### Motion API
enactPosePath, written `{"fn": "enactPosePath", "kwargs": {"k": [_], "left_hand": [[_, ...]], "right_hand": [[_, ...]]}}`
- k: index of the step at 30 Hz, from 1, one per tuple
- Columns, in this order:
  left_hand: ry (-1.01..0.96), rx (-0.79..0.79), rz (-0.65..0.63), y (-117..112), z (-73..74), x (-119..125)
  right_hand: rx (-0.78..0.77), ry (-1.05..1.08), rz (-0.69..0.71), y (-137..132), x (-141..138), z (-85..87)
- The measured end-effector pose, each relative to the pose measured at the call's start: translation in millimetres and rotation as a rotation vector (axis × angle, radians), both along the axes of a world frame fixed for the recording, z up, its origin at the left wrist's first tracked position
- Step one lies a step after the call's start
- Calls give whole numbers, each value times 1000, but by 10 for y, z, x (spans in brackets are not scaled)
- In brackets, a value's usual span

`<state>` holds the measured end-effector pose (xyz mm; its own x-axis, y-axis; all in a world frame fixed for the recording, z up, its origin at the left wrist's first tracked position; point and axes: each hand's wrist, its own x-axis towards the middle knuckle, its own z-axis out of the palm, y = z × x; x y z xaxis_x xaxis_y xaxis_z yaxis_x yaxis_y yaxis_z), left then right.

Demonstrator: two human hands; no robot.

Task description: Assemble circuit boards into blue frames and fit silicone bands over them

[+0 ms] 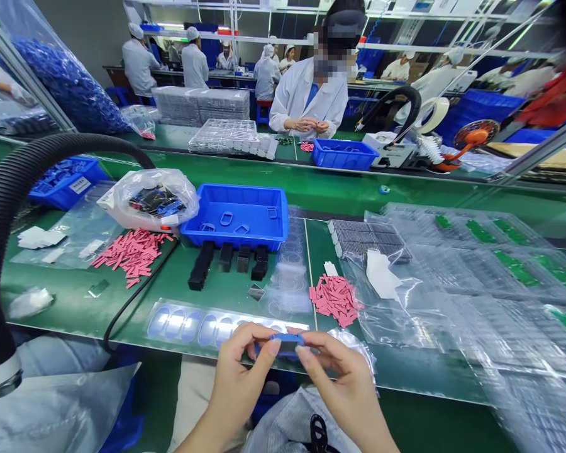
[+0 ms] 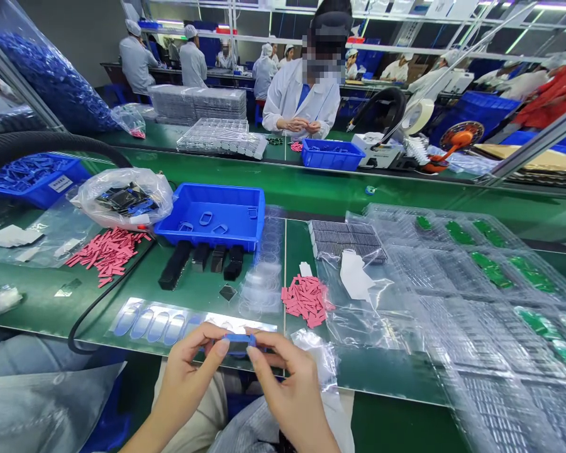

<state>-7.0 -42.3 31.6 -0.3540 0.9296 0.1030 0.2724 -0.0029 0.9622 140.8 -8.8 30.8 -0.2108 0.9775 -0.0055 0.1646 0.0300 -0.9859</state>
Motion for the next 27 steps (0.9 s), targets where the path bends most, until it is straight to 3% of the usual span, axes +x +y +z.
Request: {"fn": "enactPosePath", "kwargs": {"k": [4, 8, 13, 17, 21, 24, 27], "left_hand": [[-92, 65, 23, -17, -56, 88], [-182, 158, 50, -30, -47, 192], [-109, 240, 10, -40, -63, 184], [-11, 311, 6, -41, -64, 112], [-108, 98, 8, 17, -2, 35], [-249, -65, -53, 84, 58, -7], [-322, -81, -96, 108, 146, -13]], "right_hand": [[196, -137, -138, -62, -81, -60], [223, -113, -268, -117, -146, -83], [-3, -8, -268, -152, -118, -19], [-216, 90, -162, -94, -17, 71], [-326, 169, -15, -27, 76, 116], [-305, 220, -70, -36, 83, 92], [-323, 366, -121, -67, 37, 46]]}}
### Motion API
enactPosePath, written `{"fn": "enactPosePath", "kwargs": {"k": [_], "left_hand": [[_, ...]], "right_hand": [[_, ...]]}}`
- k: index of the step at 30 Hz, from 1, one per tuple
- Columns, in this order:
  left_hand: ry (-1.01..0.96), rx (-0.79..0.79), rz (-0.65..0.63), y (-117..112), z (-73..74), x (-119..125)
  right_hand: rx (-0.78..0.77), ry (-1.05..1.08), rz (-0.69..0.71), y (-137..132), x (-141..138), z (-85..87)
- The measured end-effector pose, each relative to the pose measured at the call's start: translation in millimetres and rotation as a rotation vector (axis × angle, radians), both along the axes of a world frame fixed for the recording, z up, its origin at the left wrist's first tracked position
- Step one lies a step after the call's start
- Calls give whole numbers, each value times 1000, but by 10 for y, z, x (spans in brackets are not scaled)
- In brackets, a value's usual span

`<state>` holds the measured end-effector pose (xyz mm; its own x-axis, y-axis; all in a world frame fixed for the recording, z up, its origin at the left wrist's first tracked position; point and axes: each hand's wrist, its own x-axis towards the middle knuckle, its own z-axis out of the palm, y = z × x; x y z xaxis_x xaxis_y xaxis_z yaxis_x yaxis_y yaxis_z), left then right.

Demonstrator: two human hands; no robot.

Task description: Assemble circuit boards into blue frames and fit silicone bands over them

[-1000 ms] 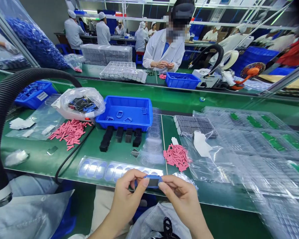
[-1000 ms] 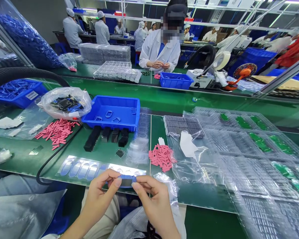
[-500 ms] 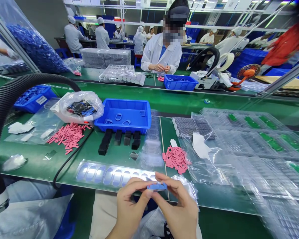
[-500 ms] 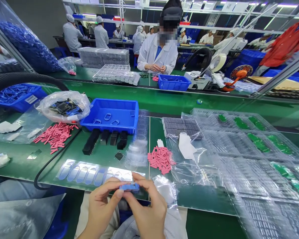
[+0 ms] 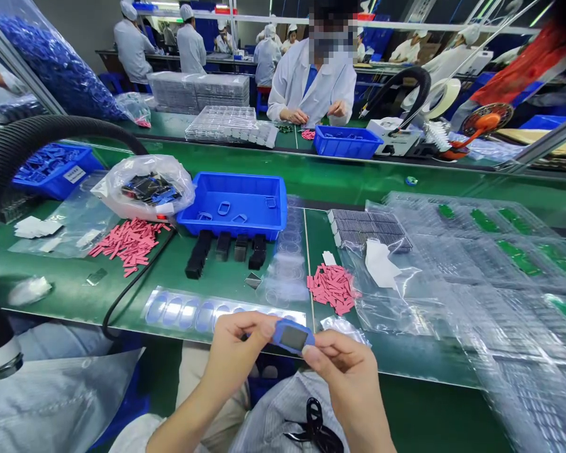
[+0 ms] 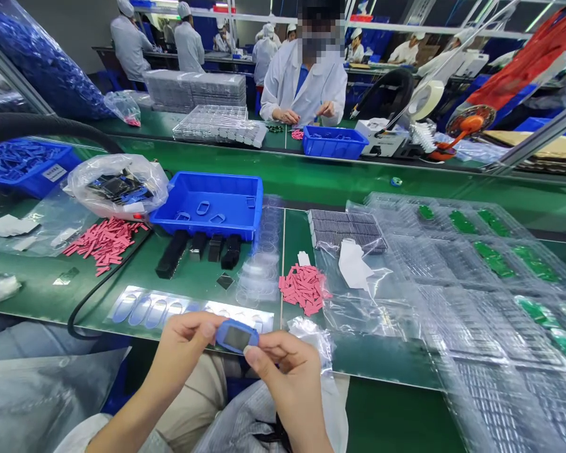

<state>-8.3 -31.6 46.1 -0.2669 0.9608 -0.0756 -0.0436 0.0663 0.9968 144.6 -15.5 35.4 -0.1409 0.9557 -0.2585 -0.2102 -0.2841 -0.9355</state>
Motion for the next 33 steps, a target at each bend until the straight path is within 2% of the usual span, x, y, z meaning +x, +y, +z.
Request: {"fn": "enactPosePath", "kwargs": {"k": [4, 8, 14, 19, 23, 33], "left_hand": [[-138, -20, -13, -37, 176, 58], [-222, -19, 32, -44, 286, 116], [-325, -53, 10, -2, 262, 131], [-346, -57, -43, -29, 278, 124], [-350, -21, -70, -55, 286, 102], [-295, -30, -16, -39, 235, 125]], "right_hand": [[-55, 230, 12, -13, -56, -23], [-94, 305, 52, -10, -55, -20], [-69, 250, 26, -8, -26, -14], [15, 142, 19, 21, 0, 96], [15, 135, 59, 38, 1, 152], [-12, 132, 91, 46, 25, 123]]}}
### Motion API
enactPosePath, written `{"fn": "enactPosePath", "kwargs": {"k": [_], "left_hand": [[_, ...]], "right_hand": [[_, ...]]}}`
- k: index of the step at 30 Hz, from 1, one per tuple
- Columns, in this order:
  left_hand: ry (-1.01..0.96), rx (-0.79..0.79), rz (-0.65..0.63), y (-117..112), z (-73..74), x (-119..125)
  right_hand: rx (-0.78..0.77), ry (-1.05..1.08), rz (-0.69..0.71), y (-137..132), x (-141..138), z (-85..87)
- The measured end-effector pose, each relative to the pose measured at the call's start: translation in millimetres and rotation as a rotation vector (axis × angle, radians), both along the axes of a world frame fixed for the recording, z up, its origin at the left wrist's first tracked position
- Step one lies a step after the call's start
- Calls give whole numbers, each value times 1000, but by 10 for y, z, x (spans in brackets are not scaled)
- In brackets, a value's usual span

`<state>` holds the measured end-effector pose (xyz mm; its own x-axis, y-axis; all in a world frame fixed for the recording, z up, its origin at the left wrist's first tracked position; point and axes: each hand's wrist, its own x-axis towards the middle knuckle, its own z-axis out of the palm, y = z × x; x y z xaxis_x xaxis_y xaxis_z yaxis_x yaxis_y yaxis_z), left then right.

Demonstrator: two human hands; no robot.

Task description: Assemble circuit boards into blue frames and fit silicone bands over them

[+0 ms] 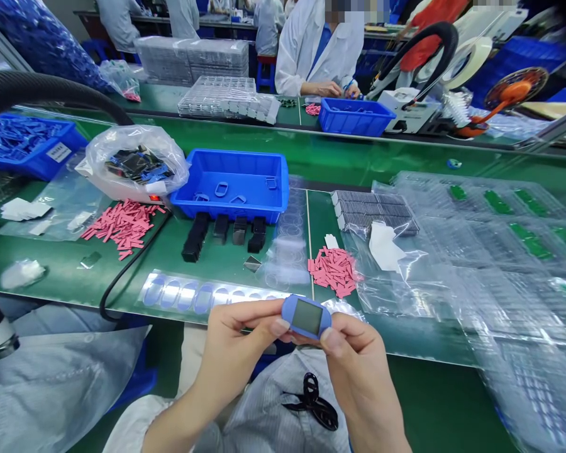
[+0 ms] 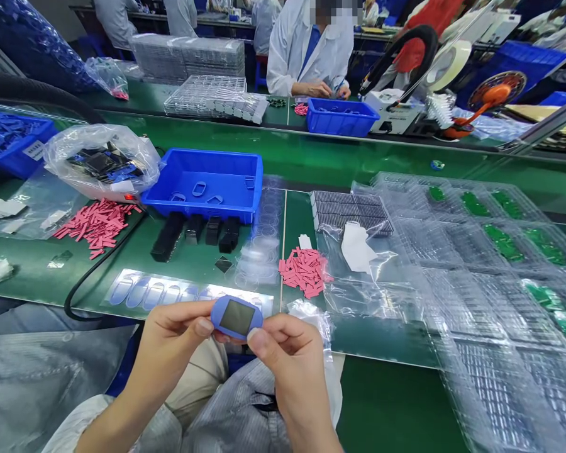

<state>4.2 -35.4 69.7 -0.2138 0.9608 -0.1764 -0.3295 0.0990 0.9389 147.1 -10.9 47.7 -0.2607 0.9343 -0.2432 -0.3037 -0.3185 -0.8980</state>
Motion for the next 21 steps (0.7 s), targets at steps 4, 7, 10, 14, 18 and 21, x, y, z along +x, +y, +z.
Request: {"fn": "enactPosePath", "kwargs": {"k": [4, 7, 10, 14, 18, 21], "left_hand": [[-4, 3, -9, 7, 23, 0], [7, 10, -16, 9, 49, -11], [46, -35, -3, 5, 51, -20], [157, -39, 42, -12, 13, -19], [350, 98, 115, -32, -27, -20], [457, 245, 64, -41, -26, -42]], "right_hand": [[5, 7, 20, -5, 40, -57], [37, -19, 39, 3, 65, -85], [129, -97, 7, 21, 66, -70], [214, -198, -1, 20, 42, -12], [278, -315, -133, -37, -6, 61], [376, -297, -196, -55, -22, 91]]}}
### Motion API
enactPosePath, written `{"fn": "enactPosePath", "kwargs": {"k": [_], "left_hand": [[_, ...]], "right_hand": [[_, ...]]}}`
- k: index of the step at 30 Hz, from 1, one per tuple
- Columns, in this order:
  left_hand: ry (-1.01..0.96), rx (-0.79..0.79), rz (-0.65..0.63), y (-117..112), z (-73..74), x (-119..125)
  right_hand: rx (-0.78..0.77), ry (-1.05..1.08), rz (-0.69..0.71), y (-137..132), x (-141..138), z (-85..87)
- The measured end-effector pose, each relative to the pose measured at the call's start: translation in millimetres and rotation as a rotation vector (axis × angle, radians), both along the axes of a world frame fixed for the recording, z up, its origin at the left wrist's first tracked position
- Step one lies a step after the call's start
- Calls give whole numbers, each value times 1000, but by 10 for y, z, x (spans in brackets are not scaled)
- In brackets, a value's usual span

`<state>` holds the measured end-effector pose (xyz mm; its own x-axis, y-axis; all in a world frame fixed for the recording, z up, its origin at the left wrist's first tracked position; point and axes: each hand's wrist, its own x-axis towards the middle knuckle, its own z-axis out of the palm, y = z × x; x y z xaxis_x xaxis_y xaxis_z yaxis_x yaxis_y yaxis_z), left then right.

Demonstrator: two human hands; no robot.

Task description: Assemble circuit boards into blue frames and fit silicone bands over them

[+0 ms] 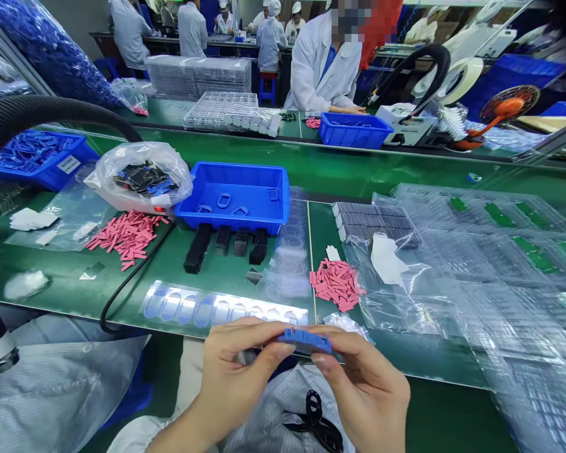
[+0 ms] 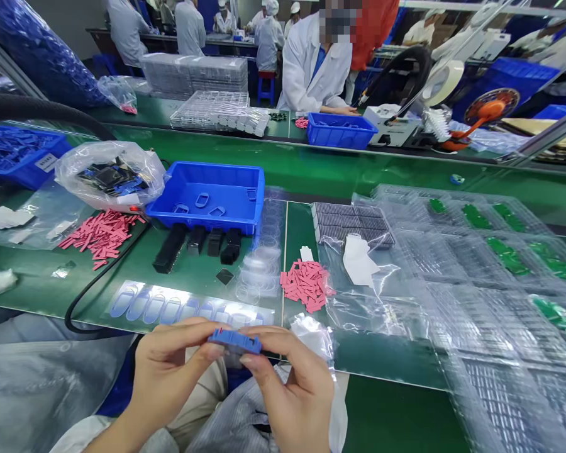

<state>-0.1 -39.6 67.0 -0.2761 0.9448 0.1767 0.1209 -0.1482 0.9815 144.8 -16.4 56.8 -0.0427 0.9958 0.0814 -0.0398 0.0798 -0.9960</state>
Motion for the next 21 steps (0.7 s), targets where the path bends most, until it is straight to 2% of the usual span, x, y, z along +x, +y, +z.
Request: {"fn": "enactPosePath", "kwargs": {"k": [3, 6, 8, 9, 12, 15, 18, 21], "left_hand": [[5, 8, -94, -14, 24, -35], [-43, -57, -178, -30, 47, -52], [-57, -92, -189, -35, 52, -41], [-46, -92, -167, -36, 50, -31], [66, -34, -62, -45, 17, 5], [204, 71, -40, -62, -45, 32], [322, 166, -37, -63, -94, 48], [390, 230, -13, -38, -108, 49]], "right_hand": [[158, -28, 96, 33, 59, -40], [371, -150, 101, 69, 172, -137], [475, -227, 77, 74, 238, -198], [468, -243, 79, 70, 262, -220], [217, -122, 126, 55, 290, -247], [-61, 63, 179, 59, 267, -231], [-247, 128, 158, 75, 214, -180], [-348, 184, 84, 81, 148, -109]]}}
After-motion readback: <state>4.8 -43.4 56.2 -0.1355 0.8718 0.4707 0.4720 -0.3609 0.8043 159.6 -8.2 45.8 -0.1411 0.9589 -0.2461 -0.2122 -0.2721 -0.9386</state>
